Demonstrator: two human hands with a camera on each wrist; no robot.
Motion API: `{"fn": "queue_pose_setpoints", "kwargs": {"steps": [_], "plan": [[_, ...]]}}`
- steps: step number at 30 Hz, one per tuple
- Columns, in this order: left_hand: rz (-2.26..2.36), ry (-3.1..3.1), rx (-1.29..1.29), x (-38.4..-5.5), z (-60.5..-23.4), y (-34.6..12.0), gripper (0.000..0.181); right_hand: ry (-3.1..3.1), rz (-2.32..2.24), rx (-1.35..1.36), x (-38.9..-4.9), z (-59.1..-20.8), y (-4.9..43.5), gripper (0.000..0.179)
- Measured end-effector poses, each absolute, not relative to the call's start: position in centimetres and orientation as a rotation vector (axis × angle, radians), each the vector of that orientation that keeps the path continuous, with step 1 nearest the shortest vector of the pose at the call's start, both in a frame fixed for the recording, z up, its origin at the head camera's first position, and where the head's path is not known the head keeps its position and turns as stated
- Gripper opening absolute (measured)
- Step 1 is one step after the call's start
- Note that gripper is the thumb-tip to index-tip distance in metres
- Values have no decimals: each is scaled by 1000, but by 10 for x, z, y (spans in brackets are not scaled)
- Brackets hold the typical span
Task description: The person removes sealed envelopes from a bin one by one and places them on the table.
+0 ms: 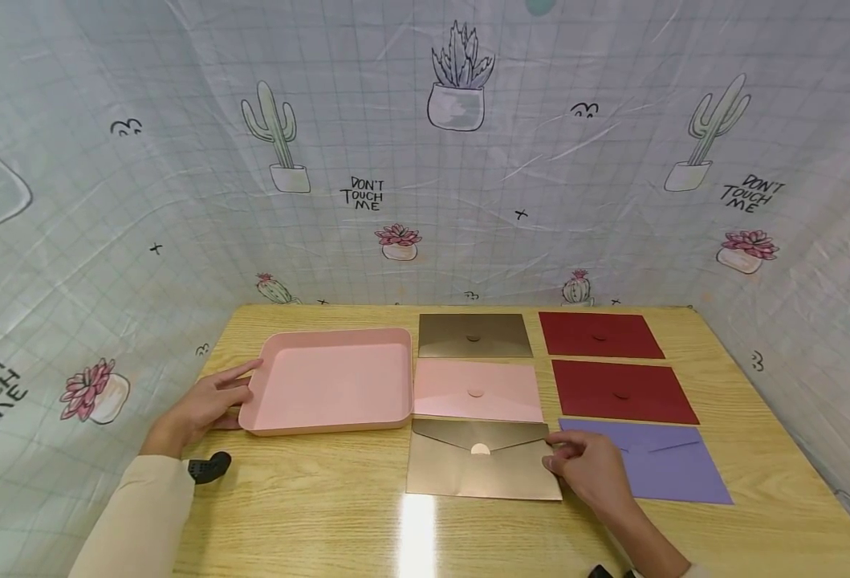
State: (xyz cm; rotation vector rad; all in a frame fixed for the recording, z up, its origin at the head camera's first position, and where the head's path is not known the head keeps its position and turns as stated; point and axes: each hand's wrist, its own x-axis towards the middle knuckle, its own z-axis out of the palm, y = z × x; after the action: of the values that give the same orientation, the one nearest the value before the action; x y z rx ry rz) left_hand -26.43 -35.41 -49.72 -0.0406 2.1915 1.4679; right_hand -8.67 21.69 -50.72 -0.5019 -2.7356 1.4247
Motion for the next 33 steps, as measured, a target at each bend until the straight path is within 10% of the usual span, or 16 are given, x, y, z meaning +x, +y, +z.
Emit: {"fn": "queue_pose_setpoints", "kwargs": {"steps": [33], "plan": [[1468,2208,-47,-252,-499,-349,78,-2790,1155,-415,-81,-514,219,25]]}}
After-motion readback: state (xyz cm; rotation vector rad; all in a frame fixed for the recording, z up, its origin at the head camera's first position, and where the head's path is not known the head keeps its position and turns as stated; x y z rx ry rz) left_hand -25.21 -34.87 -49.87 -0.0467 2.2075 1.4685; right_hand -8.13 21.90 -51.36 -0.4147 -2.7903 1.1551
